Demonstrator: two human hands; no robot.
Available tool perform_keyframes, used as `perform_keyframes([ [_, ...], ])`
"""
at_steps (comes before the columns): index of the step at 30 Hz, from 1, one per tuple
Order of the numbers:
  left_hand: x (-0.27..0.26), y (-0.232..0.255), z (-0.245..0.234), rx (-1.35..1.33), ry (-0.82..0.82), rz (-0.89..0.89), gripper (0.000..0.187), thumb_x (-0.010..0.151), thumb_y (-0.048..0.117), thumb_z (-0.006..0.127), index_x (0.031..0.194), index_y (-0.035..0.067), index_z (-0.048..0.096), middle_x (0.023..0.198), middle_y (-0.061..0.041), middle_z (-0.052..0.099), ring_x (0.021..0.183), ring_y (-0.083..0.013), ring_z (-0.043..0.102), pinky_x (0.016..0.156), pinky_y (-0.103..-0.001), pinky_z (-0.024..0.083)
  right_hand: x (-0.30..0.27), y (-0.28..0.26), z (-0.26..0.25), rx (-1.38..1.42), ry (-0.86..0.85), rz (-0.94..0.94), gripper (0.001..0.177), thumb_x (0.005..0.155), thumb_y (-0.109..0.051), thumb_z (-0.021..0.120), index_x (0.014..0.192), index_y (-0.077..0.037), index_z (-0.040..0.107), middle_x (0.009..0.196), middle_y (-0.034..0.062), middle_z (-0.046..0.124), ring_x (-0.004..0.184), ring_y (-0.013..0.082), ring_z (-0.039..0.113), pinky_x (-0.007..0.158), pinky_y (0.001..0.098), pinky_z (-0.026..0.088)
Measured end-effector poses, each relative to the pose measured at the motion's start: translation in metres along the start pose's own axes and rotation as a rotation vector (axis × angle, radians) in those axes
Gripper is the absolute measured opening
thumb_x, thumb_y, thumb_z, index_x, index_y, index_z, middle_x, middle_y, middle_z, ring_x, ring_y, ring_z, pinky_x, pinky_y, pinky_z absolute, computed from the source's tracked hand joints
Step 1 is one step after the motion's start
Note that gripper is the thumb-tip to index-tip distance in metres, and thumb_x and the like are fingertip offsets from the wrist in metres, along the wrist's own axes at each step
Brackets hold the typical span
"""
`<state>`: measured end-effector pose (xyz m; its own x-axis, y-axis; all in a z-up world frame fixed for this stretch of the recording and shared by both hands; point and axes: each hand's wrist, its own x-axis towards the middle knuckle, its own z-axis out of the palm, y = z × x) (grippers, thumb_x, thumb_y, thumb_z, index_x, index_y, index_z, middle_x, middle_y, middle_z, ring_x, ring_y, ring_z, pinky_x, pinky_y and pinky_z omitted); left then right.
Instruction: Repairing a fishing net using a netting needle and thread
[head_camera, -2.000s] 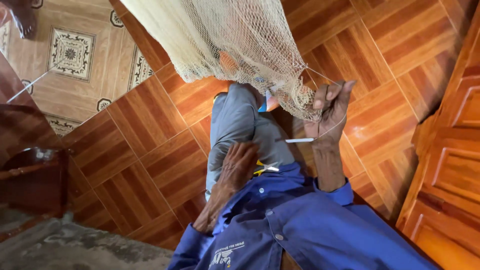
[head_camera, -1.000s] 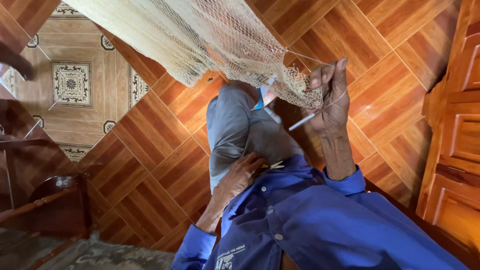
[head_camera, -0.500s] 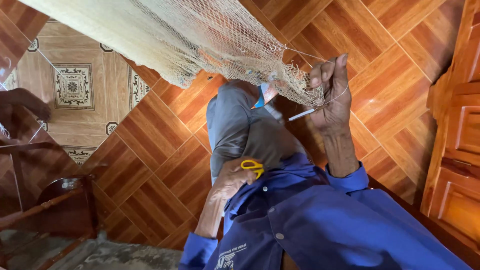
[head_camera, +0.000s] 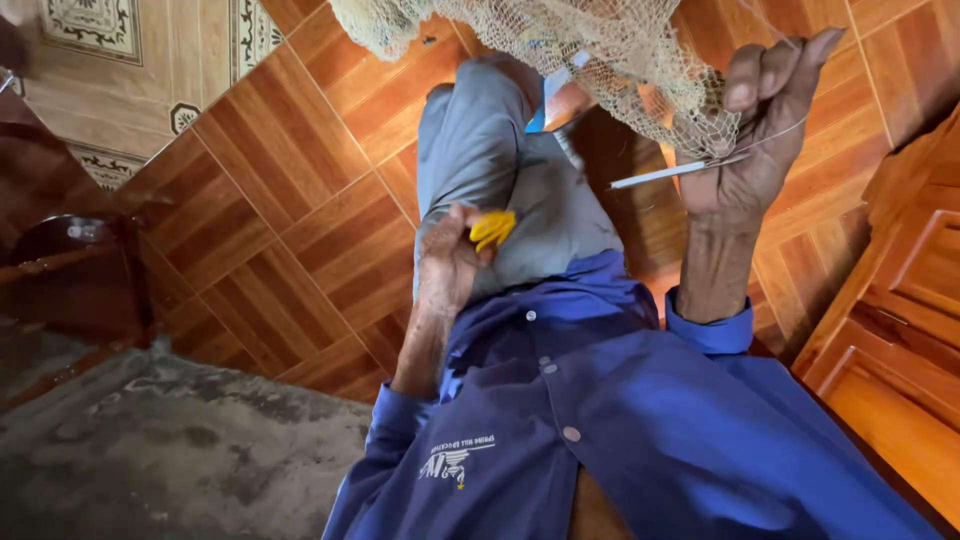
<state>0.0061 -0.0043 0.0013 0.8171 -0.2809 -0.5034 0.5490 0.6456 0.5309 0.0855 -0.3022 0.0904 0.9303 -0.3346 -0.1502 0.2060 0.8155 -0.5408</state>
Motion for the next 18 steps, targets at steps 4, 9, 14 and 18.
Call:
perform_keyframes([
  [4, -0.03, 0.008, 0.003, 0.321, 0.14, -0.114, 0.027, 0.098, 0.02, 0.064, 0.1, -0.007, 0.068, 0.077, -0.013, 0.066, 0.061, -0.0136, 0.057, 0.059, -0.024, 0.044, -0.004, 0.002, 0.004, -0.045, 0.04, -0.041, 0.033, 0.099, -0.033, 0.061, 0.074, -0.013, 0.052, 0.064, 0.0029, 0.049, 0.061, 0.0113, 0.054, 0.064, 0.0241, 0.049],
  [9, -0.038, 0.008, -0.017, 0.629, 0.162, -0.469, 0.031, 0.091, 0.026, 0.073, 0.117, 0.008, 0.071, 0.061, -0.008, 0.062, 0.051, -0.0107, 0.056, 0.047, -0.019, 0.033, -0.001, 0.008, -0.002, -0.008, -0.136, -0.047, 0.034, 0.105, -0.032, 0.055, 0.08, -0.01, 0.062, 0.07, 0.0049, 0.062, 0.057, 0.0113, 0.062, 0.052, 0.0235, 0.054],
  [14, -0.034, -0.001, -0.048, 0.564, -0.221, -0.501, 0.053, 0.083, 0.014, 0.079, 0.131, -0.006, 0.067, 0.09, -0.007, 0.06, 0.068, -0.0195, 0.065, 0.068, -0.025, 0.049, -0.002, 0.01, 0.002, -0.019, 0.011, 0.007, 0.037, 0.103, -0.035, 0.057, 0.075, -0.011, 0.055, 0.065, 0.0035, 0.052, 0.054, 0.0132, 0.053, 0.057, 0.0276, 0.052],
  [18, -0.039, 0.022, -0.022, 0.194, -0.204, -0.448, 0.056, 0.086, 0.012, 0.076, 0.132, -0.015, 0.06, 0.089, -0.005, 0.062, 0.071, -0.0124, 0.068, 0.059, -0.025, 0.061, 0.009, 0.02, -0.037, -0.042, -0.133, -0.057, 0.037, 0.111, -0.042, 0.038, 0.085, -0.017, 0.045, 0.07, 0.0008, 0.047, 0.045, 0.0044, 0.051, 0.048, 0.0141, 0.051],
])
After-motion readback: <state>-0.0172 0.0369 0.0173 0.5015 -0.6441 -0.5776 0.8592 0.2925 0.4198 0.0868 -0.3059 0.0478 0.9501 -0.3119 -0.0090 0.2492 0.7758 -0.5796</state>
